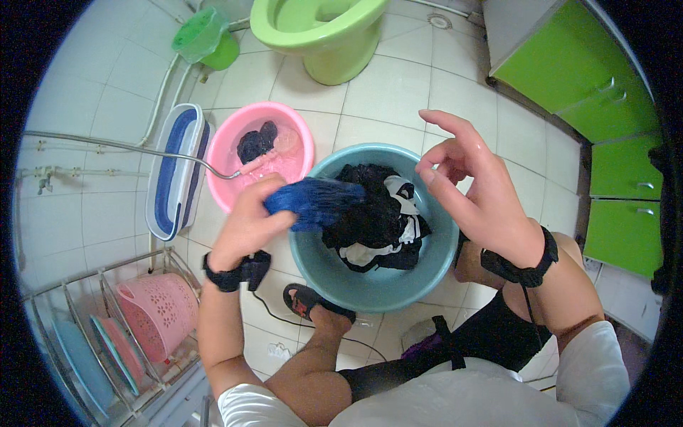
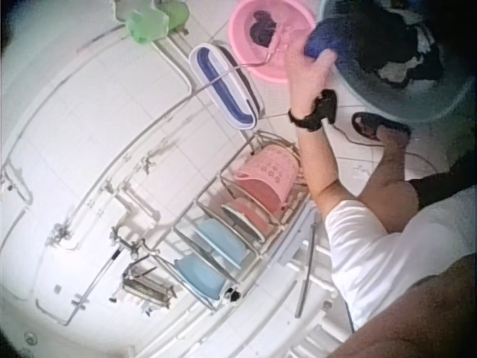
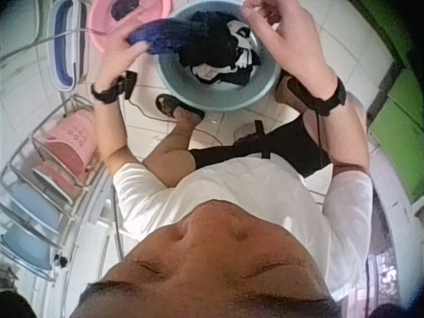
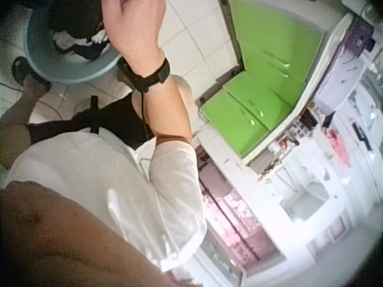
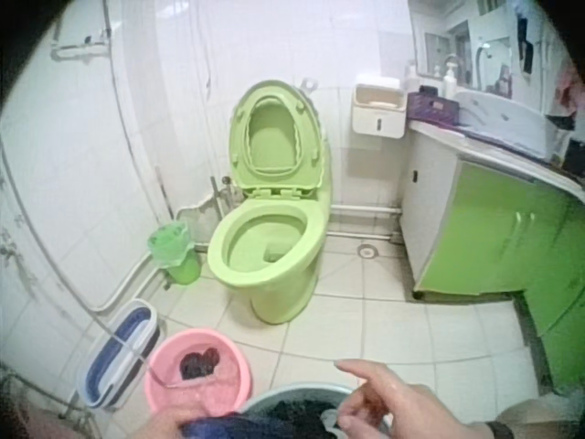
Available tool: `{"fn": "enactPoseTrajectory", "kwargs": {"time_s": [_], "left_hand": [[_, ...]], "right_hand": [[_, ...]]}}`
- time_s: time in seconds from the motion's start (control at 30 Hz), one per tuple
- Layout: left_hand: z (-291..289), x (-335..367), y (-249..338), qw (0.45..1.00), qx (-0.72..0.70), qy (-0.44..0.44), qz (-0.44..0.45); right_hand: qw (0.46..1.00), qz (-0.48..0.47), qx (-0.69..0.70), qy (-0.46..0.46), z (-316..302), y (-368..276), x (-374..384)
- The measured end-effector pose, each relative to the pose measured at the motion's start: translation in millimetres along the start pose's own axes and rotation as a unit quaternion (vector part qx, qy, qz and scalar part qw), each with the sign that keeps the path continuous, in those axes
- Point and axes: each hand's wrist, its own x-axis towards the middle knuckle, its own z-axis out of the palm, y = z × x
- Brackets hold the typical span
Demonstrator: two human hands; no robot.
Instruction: The person sits on the floor and hand-washes a white cloth in a blue basin, then transfers several dark and light garments from a pink basin into the blue basin. They rinse the clothes with a handheld shower head and place the pink basin aside.
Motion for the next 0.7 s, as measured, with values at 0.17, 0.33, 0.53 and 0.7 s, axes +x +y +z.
{"fn": "enactPoseTrajectory", "kwargs": {"time_s": [0.17, 0.33, 0.53, 0.7], "left_hand": [[96, 22, -56, 0.995, 0.071, -0.069, -0.009], [90, 50, -122, 0.996, 0.065, 0.005, -0.066], [-28, 113, -242, 0.969, 0.075, 0.196, -0.13], [-77, 139, -321, 0.945, 0.151, 0.197, -0.214]], "right_hand": [[0.999, 0.043, -0.011, -0.026, 2, -1, 0], [0.999, 0.039, 0.006, -0.017, 7, 2, 2], [0.998, 0.065, 0.01, -0.013, 9, 12, 14], [0.994, 0.11, -0.014, -0.007, 6, 24, 30]]}}
